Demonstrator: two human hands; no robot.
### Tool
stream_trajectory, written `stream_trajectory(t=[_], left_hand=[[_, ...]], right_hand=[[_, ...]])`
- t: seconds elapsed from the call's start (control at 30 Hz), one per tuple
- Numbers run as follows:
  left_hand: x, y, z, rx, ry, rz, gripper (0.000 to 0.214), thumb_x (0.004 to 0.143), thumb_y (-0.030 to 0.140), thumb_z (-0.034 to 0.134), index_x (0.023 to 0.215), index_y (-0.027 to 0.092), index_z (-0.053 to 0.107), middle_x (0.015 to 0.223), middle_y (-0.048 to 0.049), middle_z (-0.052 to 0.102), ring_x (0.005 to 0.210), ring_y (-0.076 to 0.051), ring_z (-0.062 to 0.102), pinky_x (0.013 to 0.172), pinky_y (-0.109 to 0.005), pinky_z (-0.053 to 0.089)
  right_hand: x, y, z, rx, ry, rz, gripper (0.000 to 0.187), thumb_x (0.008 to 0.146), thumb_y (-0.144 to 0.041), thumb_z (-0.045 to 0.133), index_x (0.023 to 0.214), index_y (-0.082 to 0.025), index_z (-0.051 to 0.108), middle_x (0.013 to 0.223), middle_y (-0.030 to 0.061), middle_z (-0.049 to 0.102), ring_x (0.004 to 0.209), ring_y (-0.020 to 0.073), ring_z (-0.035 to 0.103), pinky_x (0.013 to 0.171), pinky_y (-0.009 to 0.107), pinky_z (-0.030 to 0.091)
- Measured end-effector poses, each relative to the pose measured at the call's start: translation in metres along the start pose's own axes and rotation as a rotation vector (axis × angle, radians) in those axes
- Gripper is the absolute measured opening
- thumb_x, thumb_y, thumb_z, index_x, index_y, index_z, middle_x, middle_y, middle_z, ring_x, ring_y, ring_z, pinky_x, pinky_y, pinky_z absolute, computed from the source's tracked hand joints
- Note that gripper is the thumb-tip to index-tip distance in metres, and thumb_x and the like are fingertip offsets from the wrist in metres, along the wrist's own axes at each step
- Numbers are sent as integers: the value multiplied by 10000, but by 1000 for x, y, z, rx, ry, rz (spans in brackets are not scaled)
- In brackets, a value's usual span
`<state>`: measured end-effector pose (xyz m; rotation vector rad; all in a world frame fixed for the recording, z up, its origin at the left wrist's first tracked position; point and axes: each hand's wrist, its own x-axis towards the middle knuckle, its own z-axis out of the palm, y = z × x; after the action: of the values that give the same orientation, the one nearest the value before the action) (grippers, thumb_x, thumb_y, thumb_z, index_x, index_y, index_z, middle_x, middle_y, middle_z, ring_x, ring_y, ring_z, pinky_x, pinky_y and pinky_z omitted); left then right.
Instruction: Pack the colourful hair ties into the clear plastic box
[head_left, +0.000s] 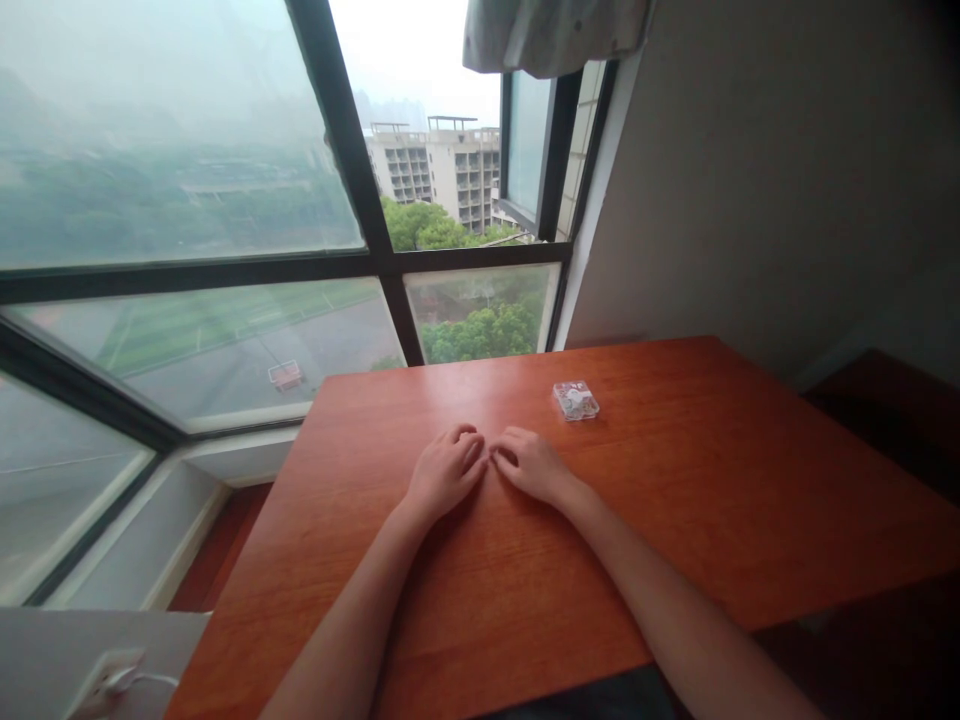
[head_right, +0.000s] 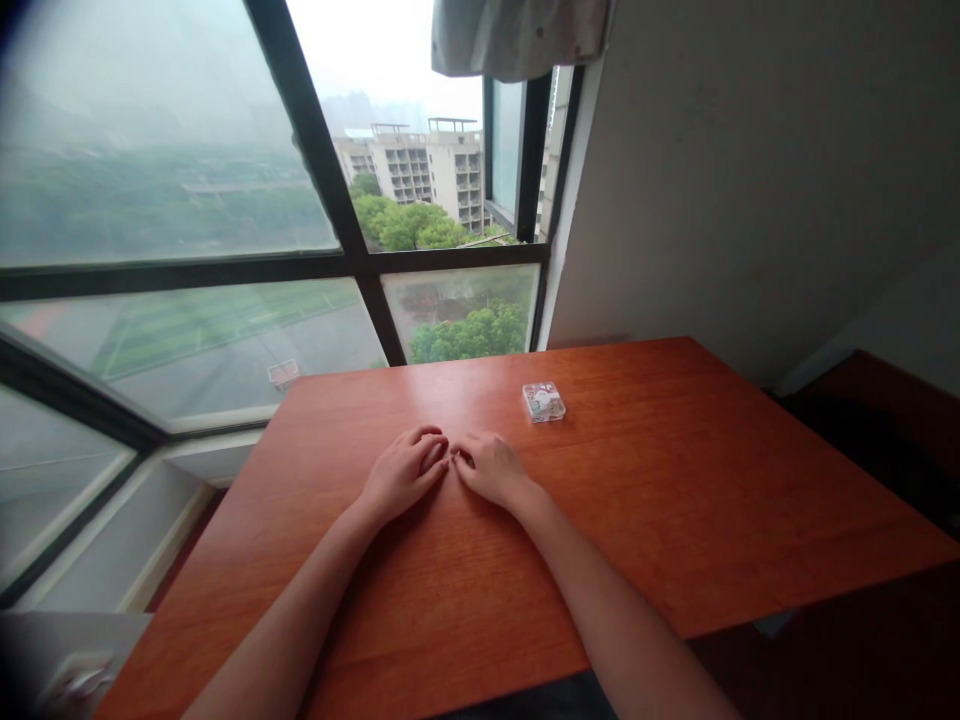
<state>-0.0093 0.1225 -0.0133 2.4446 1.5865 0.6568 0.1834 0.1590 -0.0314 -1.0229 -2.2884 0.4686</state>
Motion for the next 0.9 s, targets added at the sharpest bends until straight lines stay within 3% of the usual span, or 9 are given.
stream_trajectory(t=[0.13,0.4,0.53,0.9], left_hand=[[0,-2,2,-1,6,7,160,875,252,529,1016,226,602,1208,-70,563,1030,-214,582,921,-358,475],[2,5,1,-48,33,72,194,885,190,490,1022,231,621,1101,-57,612,1000,-196,573,894,-336,467],[3,5,2,-33,23,63,135,870,187,511,932,222,626,1102,-48,608,987,-192,570,886,-336,462],[2,4,3,-33,14,52,136,874,195,509,932,223,628,1123,-47,598,978,-188,576,875,-335,457]], right_hand=[[0,1,4,3,-39,-27,110,839,-133,575,821,-197,662,808,26,654,763,159,574,716,266,426],[1,4,-2,118,-31,-46,132,840,-109,570,855,-190,674,810,22,657,744,145,563,695,247,414],[1,3,-2,121,-26,-45,131,831,-99,578,847,-190,671,801,19,651,739,145,557,688,246,410],[1,5,-1,126,-19,-46,136,827,-98,581,839,-195,676,797,17,652,737,143,561,691,245,412]])
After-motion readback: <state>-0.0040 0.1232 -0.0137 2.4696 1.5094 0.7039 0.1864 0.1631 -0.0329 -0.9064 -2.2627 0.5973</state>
